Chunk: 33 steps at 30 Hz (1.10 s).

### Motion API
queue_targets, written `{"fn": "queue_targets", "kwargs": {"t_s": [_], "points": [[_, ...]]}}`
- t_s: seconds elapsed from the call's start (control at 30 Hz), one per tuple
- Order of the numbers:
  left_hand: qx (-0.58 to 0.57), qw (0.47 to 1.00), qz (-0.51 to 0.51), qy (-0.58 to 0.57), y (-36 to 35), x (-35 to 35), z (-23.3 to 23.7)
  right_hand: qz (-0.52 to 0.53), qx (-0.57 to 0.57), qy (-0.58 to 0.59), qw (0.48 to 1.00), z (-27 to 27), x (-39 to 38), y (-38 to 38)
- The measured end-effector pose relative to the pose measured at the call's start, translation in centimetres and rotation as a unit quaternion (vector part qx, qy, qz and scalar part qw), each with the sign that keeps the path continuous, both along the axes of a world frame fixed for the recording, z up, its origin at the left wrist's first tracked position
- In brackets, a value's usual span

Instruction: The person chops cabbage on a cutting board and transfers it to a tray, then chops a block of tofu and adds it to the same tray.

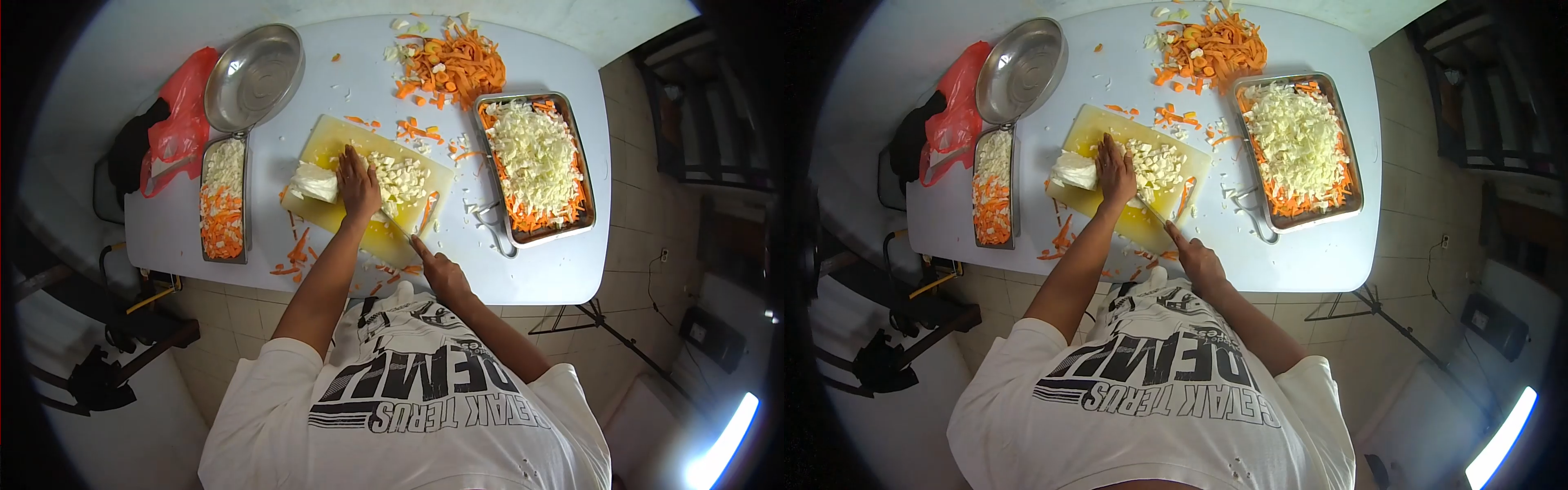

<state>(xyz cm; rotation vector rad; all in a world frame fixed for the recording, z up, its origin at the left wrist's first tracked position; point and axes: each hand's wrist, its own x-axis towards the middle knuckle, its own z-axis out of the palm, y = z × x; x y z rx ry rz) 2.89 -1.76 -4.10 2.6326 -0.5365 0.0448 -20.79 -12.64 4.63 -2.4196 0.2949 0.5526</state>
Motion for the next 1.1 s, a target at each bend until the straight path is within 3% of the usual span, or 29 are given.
{"fn": "queue_targets", "kwargs": {"t_s": [0.1, 0.2, 0.27, 0.43, 0.67, 1.1], "points": [[0.025, 1.000, -0.008, -0.010, -0.1, -0.4, -0.1, -0.020, 0.025, 0.025, 0.999, -1.2, 0.1, -0.1], [0.050, 0.999, 0.008, 0.015, -0.8, 0.1, 0.1, -0.028, 0.142, -0.061, 0.988, -2.2, 0.4, -2.4], [0.003, 0.997, 0.029, 0.071, -0.5, 0.5, 0.2, -0.022, 0.139, -0.077, 0.987, -1.9, 0.2, -2.9], [-0.106, 0.993, -0.003, 0.047, 0.3, 1.1, 2.0, -0.015, 0.106, -0.076, 0.991, 0.6, 0.2, -1.9], [-0.029, 0.998, -0.038, 0.031, 1.5, 0.0, -0.6, 0.010, 0.020, -0.036, 0.999, -0.3, 0.0, 0.0], [-0.052, 0.996, -0.071, 0.004, 1.5, -0.1, -0.4, -0.004, 0.012, 0.000, 1.000, -0.5, 0.1, 1.8]]}}
